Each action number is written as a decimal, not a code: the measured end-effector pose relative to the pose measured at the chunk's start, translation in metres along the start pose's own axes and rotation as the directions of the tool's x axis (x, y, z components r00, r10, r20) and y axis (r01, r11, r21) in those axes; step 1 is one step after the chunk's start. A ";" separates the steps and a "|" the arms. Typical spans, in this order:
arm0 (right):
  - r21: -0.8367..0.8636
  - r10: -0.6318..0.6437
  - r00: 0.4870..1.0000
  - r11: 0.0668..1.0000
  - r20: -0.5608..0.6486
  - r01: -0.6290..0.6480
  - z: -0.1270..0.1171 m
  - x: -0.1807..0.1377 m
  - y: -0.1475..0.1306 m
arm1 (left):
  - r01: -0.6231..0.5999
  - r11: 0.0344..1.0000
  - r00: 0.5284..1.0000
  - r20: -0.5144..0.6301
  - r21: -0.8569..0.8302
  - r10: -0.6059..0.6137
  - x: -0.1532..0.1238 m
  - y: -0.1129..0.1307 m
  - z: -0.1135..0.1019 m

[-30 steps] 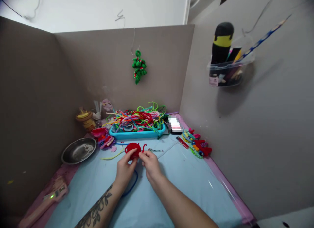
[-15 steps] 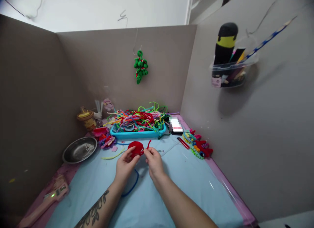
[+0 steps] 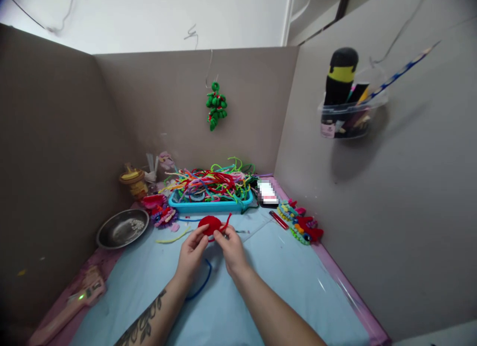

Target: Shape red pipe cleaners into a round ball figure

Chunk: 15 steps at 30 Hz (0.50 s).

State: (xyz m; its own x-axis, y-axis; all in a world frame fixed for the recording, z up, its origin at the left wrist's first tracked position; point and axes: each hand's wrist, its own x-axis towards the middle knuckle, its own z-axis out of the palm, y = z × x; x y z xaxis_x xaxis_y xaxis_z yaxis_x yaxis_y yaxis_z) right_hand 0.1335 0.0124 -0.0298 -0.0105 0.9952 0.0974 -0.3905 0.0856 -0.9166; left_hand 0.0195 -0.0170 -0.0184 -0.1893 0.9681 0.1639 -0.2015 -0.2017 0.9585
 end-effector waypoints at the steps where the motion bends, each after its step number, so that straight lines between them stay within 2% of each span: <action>1: -0.014 -0.004 1.000 1.000 -0.019 0.004 0.000 0.000 0.001 | -0.005 1.000 1.000 0.004 0.014 0.005 0.000 0.000 0.000; 9: -0.071 -0.033 0.999 0.997 -0.036 0.031 -0.004 0.002 -0.001 | 0.020 1.000 0.997 0.074 -0.020 -0.018 0.000 0.000 0.003; 15: -0.191 -0.077 0.996 0.978 0.048 0.085 -0.001 -0.003 -0.003 | 0.091 0.988 0.995 -0.032 -0.123 -0.096 0.003 0.000 0.002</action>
State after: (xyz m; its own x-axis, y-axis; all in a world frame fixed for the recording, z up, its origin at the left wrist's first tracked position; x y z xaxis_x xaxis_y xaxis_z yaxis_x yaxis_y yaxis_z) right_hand 0.1356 0.0096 -0.0273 -0.0240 0.9822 0.1864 -0.2075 0.1775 -0.9620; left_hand 0.0206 -0.0136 -0.0179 -0.2002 0.9777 0.0638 -0.3342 -0.1294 0.9336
